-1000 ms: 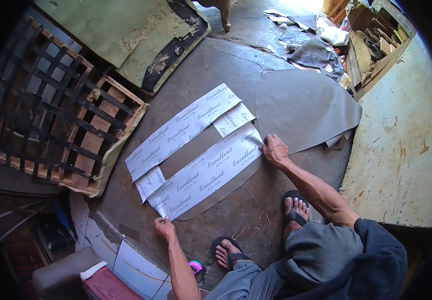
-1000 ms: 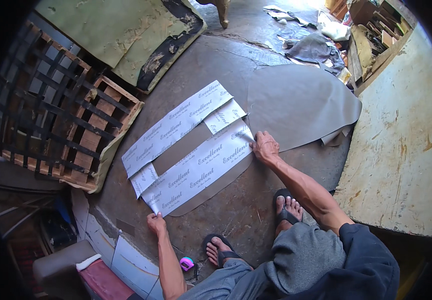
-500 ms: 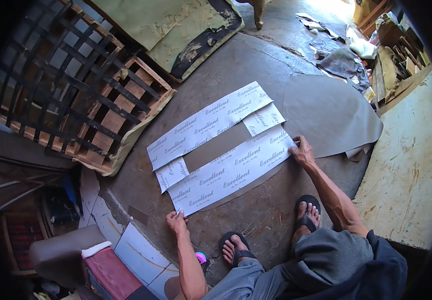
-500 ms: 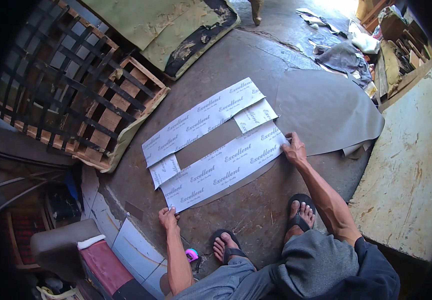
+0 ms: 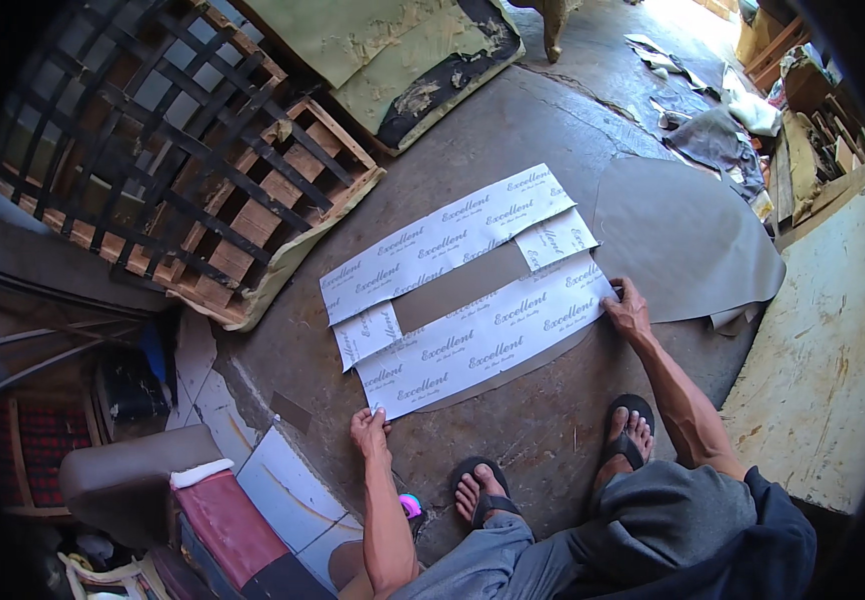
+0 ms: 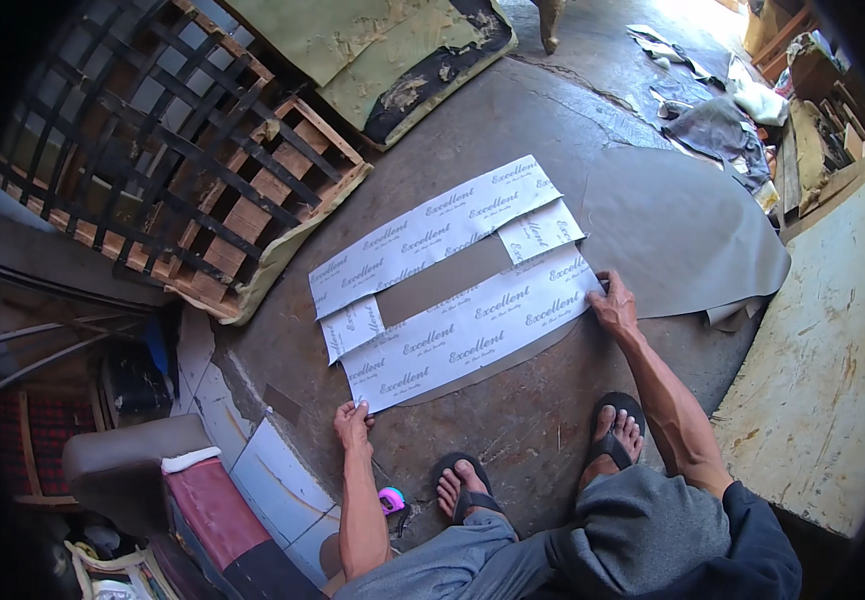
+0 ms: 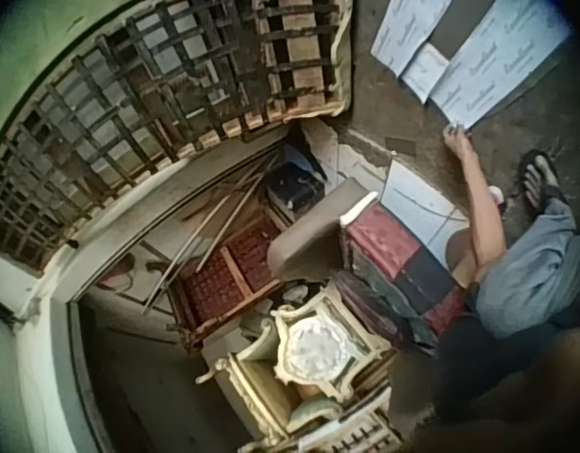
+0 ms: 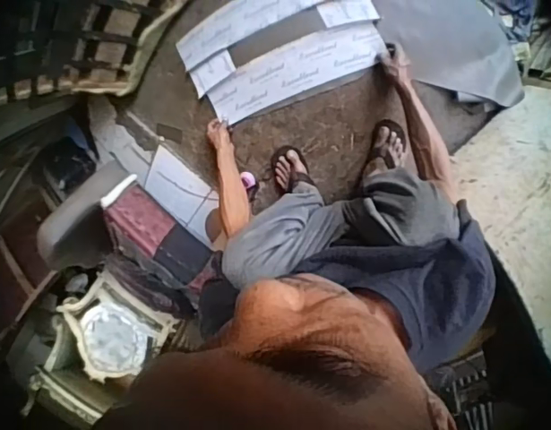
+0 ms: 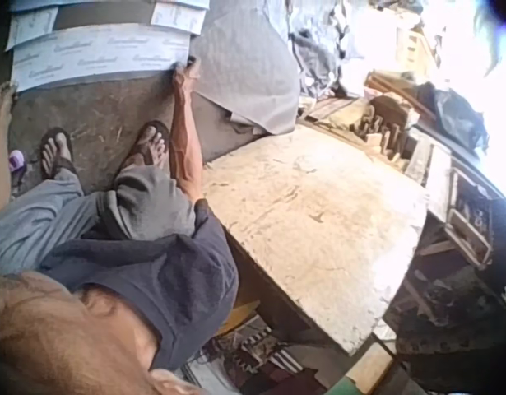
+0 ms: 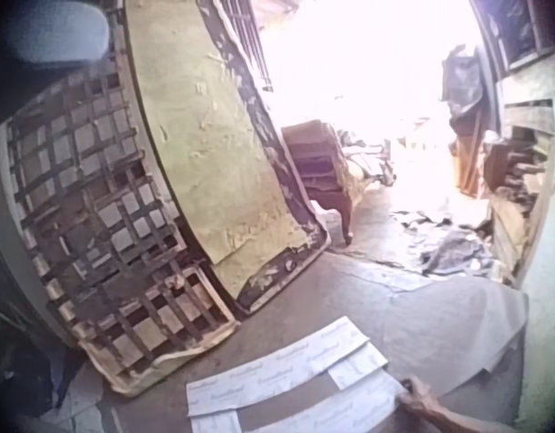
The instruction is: The person positions and aligns several paper patterns onto a piece of brown fabric on the floor, marks the fabric around the templates, and then cuts out a section of the fabric using orange shears.
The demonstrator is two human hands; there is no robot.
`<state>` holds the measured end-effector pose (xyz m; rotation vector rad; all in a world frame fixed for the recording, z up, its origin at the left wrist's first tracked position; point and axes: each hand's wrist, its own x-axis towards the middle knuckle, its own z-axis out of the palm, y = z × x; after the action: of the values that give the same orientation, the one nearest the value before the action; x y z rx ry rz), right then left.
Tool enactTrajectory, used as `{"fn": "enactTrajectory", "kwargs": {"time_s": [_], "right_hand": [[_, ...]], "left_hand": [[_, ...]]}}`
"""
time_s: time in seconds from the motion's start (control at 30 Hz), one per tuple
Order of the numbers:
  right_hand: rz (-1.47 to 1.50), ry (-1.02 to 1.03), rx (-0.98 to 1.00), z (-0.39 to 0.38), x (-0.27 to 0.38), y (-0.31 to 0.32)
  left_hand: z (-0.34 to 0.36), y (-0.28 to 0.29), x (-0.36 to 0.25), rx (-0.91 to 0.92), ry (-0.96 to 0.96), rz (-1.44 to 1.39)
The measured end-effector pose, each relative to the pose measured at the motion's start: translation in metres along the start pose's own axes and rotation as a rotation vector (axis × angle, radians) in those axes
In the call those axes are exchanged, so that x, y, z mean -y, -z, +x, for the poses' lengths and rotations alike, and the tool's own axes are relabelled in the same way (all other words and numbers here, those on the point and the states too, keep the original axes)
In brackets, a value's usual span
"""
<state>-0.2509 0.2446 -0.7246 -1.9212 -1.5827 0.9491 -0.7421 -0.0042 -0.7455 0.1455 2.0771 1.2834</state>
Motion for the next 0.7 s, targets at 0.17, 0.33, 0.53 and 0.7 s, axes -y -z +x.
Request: {"fn": "enactTrajectory", "kwargs": {"time_s": [0.17,0.33,0.53,0.7], "right_hand": [[-0.01,0.013,0.016,0.003,-0.009,0.0],[-0.006,0.026,0.027,0.002,-0.007,-0.002],[-0.388,0.17,-0.348,-0.032,0.047,-0.012],[0.101,0.227,0.439,-0.076,0.146,0.036]], "left_hand": [[0.001,0.001,0.004,0.02,-0.017,-0.002],[0.004,0.005,0.007,0.04,-0.038,-0.004],[-0.012,0.006,0.001,-0.079,-0.115,0.027],[-0.114,-0.053,0.027,-0.011,-0.791,0.557]]}}
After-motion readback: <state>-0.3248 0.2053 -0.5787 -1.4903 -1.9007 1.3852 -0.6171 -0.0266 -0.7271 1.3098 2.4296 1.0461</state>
